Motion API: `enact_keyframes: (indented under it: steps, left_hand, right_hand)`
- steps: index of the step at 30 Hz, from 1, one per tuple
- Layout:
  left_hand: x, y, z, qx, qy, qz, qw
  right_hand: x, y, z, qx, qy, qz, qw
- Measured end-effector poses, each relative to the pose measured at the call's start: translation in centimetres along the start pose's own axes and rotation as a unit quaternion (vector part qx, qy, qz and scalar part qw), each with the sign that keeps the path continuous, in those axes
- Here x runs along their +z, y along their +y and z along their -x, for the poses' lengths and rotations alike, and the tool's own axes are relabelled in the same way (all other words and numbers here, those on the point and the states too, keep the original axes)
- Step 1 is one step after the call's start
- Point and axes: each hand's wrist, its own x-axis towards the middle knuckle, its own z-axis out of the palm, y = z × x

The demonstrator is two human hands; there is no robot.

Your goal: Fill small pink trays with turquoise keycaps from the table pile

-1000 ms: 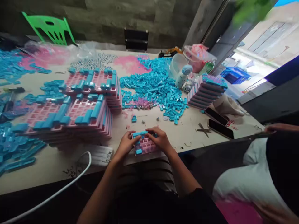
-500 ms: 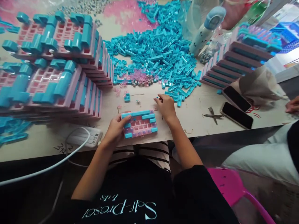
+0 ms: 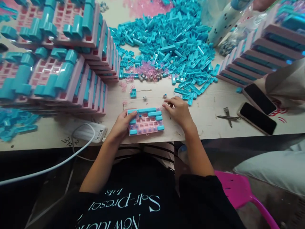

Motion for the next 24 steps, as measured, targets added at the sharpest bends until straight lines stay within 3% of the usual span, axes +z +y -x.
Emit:
enact_keyframes:
  steps: [3,8,17,24]
  left_hand:
    - [-0.1,-0.1,0.0,0.002,-0.006,0.004,1.000]
    - [-0.1,-0.2,-0.2,0.003,0.008,0.018,1.000]
    - [0.0,0.2,-0.1,0.017,-0.004,-0.014,1.000]
    - [-0.2,0.0,-0.3,0.034,-0.001,-0.062,0.998]
  right_hand:
    - [0.4,-2.6,0.4,-0.046,0.045,-0.022,0.998]
    - [2.2,-6.7,1.2,-0.165,-0.043,-0.034,0.985]
    - [2.7,-6.9,1.0,-0.173,-0.110,0.017,0.979]
    - [2.3,-8.5,0.6,-0.216,-0.164,0.146,0.951]
